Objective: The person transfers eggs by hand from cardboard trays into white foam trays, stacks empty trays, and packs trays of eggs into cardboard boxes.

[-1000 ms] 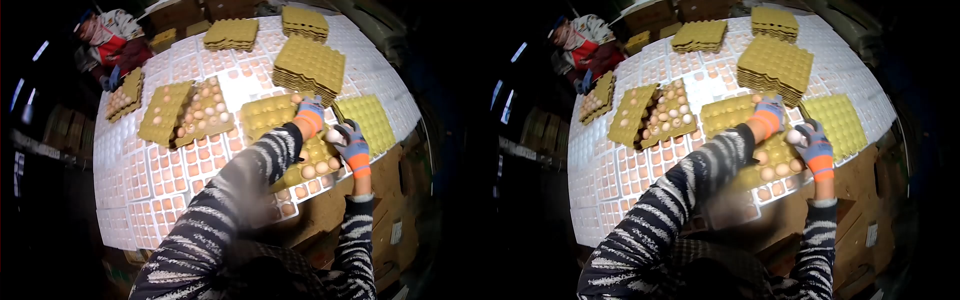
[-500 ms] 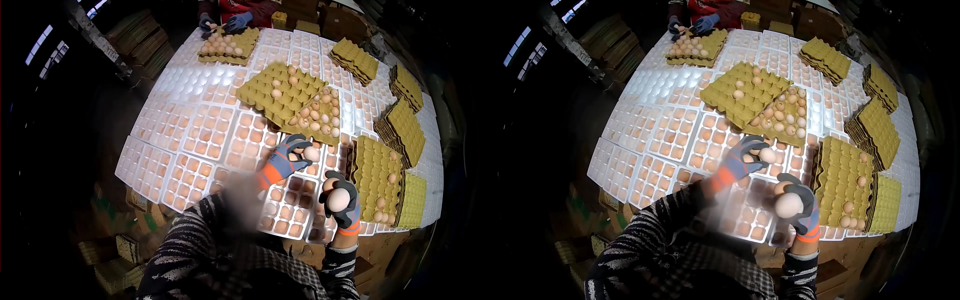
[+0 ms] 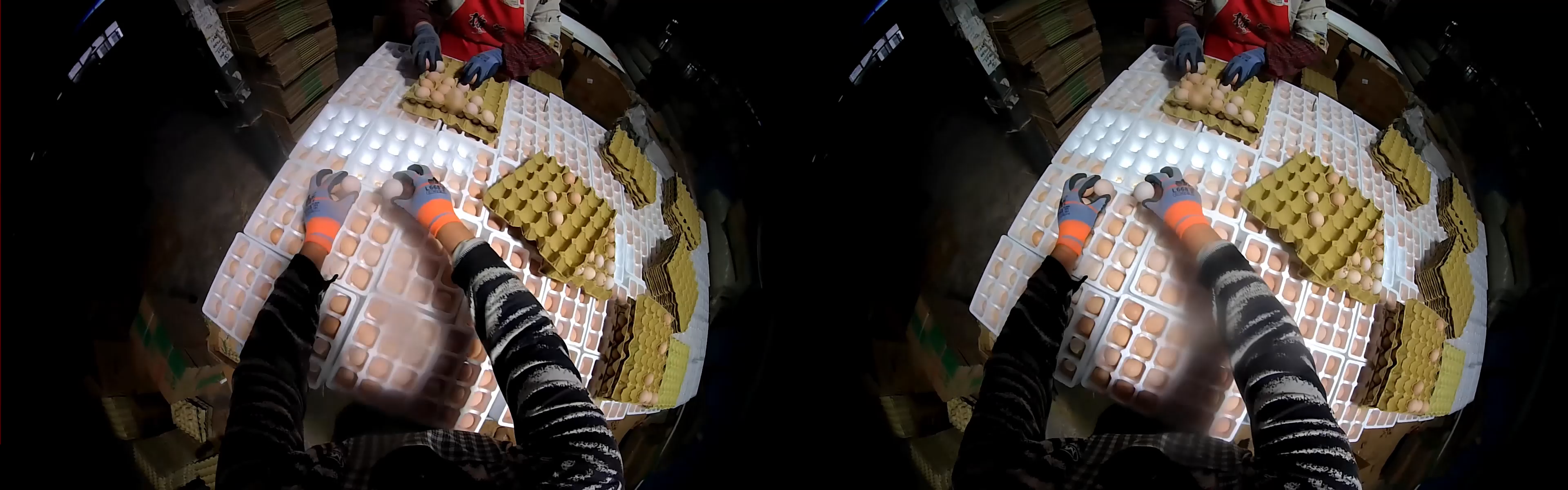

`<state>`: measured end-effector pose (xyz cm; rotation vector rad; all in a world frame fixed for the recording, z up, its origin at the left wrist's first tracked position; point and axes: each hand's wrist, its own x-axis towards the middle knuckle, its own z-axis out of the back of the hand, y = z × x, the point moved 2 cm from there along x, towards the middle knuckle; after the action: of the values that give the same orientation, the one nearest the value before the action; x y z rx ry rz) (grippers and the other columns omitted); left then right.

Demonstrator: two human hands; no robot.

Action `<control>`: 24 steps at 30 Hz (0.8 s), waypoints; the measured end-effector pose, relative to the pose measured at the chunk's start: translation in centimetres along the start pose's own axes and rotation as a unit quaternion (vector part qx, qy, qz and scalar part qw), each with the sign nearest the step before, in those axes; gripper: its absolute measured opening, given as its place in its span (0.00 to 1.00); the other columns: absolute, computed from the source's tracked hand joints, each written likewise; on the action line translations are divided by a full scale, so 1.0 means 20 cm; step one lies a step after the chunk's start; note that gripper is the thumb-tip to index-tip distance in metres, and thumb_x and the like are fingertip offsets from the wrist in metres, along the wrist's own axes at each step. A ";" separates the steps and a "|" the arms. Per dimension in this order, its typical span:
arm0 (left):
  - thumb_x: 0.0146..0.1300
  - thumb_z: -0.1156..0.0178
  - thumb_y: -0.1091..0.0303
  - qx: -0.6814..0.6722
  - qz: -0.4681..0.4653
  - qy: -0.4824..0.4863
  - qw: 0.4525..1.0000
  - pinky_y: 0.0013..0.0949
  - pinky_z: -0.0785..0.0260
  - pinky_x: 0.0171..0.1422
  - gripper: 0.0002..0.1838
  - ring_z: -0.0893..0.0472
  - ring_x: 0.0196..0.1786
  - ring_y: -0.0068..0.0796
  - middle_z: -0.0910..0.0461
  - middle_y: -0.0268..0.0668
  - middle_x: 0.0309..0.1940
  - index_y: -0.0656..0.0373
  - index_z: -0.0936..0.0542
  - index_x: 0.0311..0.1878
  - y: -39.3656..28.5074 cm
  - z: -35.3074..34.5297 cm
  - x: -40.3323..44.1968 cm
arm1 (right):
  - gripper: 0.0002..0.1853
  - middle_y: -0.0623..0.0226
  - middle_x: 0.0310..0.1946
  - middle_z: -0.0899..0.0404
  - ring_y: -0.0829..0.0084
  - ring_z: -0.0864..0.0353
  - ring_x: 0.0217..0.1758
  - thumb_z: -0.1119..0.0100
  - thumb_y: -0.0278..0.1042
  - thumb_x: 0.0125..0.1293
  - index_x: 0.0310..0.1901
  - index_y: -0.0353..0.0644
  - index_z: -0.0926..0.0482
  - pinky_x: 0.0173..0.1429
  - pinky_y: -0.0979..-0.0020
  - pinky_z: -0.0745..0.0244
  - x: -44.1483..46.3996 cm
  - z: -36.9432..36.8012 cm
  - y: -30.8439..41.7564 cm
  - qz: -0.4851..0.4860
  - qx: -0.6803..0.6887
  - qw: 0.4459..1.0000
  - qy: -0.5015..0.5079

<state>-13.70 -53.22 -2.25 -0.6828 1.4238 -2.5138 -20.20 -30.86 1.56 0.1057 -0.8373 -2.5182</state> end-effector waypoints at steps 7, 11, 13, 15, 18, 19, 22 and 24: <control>0.59 0.32 0.58 0.309 0.026 0.152 0.938 0.44 0.26 0.67 0.27 0.22 0.65 0.48 0.32 0.41 0.72 0.41 0.20 0.65 0.14 -0.15 0.40 | 0.21 0.59 0.69 0.31 0.53 0.19 0.61 0.39 0.38 0.64 0.60 0.60 0.21 0.63 0.55 0.22 0.45 -0.30 -0.07 -0.008 -0.157 0.987 0.022; 0.63 0.37 0.58 0.247 -0.005 0.149 0.957 0.45 0.27 0.68 0.25 0.23 0.65 0.50 0.31 0.42 0.72 0.39 0.20 0.65 0.18 -0.25 0.51 | 0.21 0.59 0.66 0.28 0.52 0.19 0.60 0.41 0.39 0.66 0.61 0.61 0.21 0.62 0.55 0.23 0.51 -0.26 -0.05 -0.016 -0.115 0.993 0.000; 0.65 0.39 0.58 0.254 0.006 0.220 0.942 0.46 0.27 0.68 0.24 0.23 0.66 0.50 0.30 0.44 0.71 0.39 0.21 0.66 0.21 -0.33 0.57 | 0.20 0.59 0.58 0.23 0.53 0.17 0.56 0.39 0.43 0.66 0.60 0.62 0.21 0.58 0.55 0.21 0.58 -0.29 -0.07 0.000 -0.173 0.983 0.059; 0.63 0.37 0.59 0.265 0.021 0.221 0.938 0.47 0.29 0.69 0.26 0.25 0.66 0.51 0.28 0.47 0.67 0.42 0.21 0.66 0.20 -0.34 0.61 | 0.20 0.60 0.56 0.22 0.55 0.18 0.55 0.41 0.44 0.68 0.61 0.62 0.21 0.56 0.55 0.22 0.56 -0.29 -0.12 0.008 -0.172 0.985 0.012; 0.59 0.33 0.65 0.123 -0.045 0.031 0.991 0.47 0.30 0.70 0.28 0.26 0.65 0.54 0.28 0.50 0.63 0.47 0.21 0.65 0.15 -0.28 0.67 | 0.21 0.60 0.58 0.23 0.54 0.20 0.58 0.42 0.38 0.69 0.64 0.59 0.22 0.61 0.54 0.24 0.51 -0.26 -0.19 0.019 -0.121 0.987 -0.104; 0.59 0.33 0.69 0.048 -0.106 -0.025 0.993 0.47 0.31 0.70 0.27 0.26 0.65 0.54 0.30 0.51 0.64 0.48 0.20 0.64 0.24 -0.30 0.73 | 0.21 0.59 0.59 0.23 0.53 0.21 0.59 0.42 0.38 0.69 0.64 0.59 0.22 0.62 0.54 0.25 0.49 -0.28 -0.22 0.056 -0.143 0.983 -0.102; 0.61 0.36 0.69 0.132 -0.044 -0.007 0.990 0.46 0.32 0.70 0.25 0.27 0.65 0.53 0.27 0.47 0.62 0.49 0.21 0.64 0.49 -0.39 0.83 | 0.22 0.54 0.62 0.24 0.49 0.26 0.65 0.42 0.36 0.69 0.65 0.55 0.22 0.70 0.55 0.31 0.38 -0.27 -0.28 0.110 -0.137 0.983 -0.053; 0.63 0.38 0.71 0.129 -0.068 0.042 0.988 0.45 0.33 0.71 0.24 0.28 0.66 0.51 0.26 0.46 0.61 0.50 0.22 0.65 0.63 -0.43 0.85 | 0.20 0.59 0.62 0.24 0.50 0.27 0.65 0.43 0.33 0.68 0.62 0.52 0.21 0.70 0.54 0.33 0.28 -0.24 -0.26 0.120 -0.035 0.983 -0.136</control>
<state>-33.49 -59.53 -11.52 -0.6512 1.0776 -2.7962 -26.18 -32.55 -4.95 -0.3502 -0.8101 -2.3600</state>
